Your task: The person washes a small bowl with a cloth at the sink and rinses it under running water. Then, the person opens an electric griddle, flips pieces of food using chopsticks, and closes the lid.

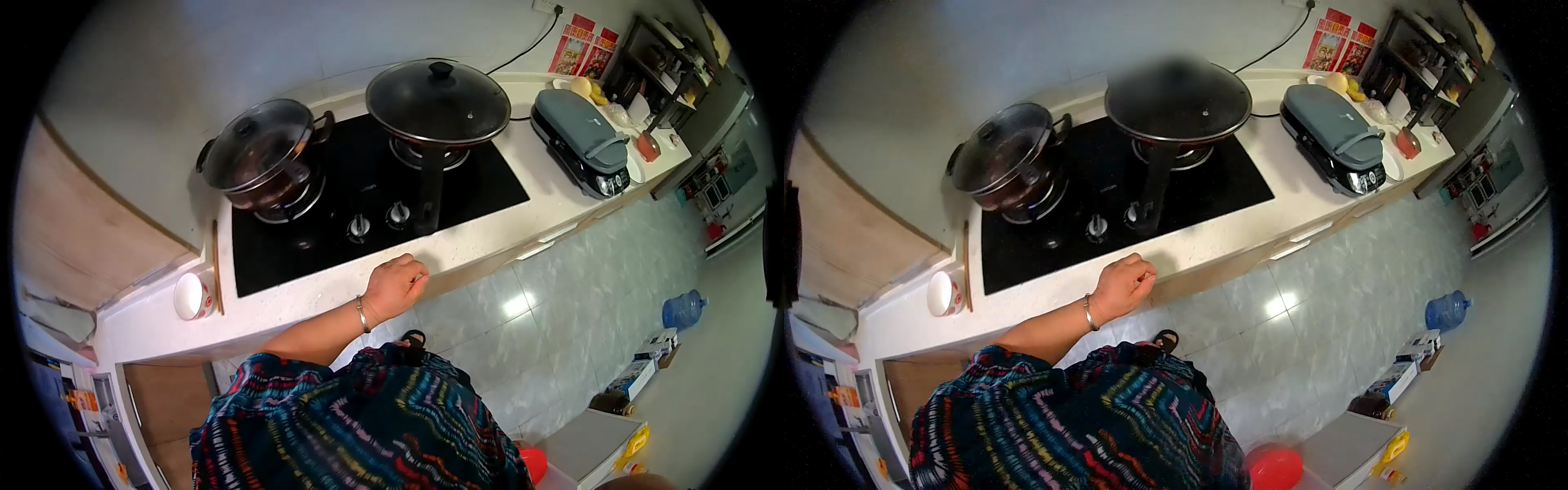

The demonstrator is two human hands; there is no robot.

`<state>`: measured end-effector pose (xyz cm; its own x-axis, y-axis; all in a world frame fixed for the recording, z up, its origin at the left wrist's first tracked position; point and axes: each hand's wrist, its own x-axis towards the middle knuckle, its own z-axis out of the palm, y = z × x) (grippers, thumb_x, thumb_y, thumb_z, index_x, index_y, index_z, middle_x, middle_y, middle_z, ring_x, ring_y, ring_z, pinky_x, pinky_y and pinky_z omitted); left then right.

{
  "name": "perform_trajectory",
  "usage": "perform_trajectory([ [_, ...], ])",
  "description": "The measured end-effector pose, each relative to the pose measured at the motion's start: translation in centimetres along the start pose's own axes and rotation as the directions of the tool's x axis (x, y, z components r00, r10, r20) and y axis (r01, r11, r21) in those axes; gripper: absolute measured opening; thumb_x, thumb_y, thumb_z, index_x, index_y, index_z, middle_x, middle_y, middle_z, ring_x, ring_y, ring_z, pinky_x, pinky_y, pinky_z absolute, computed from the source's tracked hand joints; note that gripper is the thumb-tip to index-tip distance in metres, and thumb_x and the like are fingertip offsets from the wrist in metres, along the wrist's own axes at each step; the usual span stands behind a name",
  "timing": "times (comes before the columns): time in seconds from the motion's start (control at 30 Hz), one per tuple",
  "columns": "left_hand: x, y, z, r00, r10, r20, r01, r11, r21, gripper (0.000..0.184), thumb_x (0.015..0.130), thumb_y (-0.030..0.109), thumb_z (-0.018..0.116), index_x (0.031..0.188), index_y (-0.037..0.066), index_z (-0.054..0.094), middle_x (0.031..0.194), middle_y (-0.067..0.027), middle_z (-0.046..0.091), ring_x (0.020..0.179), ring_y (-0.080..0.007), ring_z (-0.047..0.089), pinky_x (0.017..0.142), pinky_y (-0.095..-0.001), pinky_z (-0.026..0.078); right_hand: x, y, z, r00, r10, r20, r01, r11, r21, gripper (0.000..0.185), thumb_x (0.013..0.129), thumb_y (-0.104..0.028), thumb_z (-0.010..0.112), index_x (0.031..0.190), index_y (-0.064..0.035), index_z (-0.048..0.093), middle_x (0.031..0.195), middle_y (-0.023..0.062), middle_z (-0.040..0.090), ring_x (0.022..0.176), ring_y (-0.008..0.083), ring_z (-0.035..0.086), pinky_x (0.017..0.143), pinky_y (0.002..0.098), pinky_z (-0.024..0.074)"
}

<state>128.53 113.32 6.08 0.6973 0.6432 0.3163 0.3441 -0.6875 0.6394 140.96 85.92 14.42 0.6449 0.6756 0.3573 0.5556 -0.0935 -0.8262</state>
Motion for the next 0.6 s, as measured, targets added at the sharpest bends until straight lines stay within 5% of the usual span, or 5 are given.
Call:
perform_trajectory([
  [0.3, 7.4, -0.2, 5.1, 0.986, 0.103, 0.133, -0.091, 0.992, -0.093, 0.009, 0.075, 0.012, 0.056, 0.078, 0.005, 0.059, 0.072, -0.0100, 0.055, 0.063, -0.0259, 0.055, 0.056, -0.0328, 0.044, 8.1, 2.9, -0.6, 0.998, -0.036, -0.055, 0.034, 0.999, -0.040, 0.022, 0.087, -0.027, 0.044, 0.091, -0.0075, 0.054, 0.082, 0.0043, 0.052, 0.076, 0.0161, 0.048, 0.075, 0.0326, 0.0381],
  [0.6, 12.8, 6.0, 13.1, 0.971, 0.122, 0.204, -0.104, 0.990, -0.099, 0.007, 0.075, 0.015, 0.056, 0.077, 0.008, 0.059, 0.069, -0.0081, 0.052, 0.063, -0.0264, 0.054, 0.057, -0.0354, 0.043, 9.9, 7.0, -10.6, 0.963, -0.091, -0.254, 0.053, 0.987, -0.153, 0.023, 0.087, -0.027, 0.043, 0.092, -0.0066, 0.053, 0.083, 0.0053, 0.052, 0.076, 0.0167, 0.048, 0.075, 0.0326, 0.0389],
])
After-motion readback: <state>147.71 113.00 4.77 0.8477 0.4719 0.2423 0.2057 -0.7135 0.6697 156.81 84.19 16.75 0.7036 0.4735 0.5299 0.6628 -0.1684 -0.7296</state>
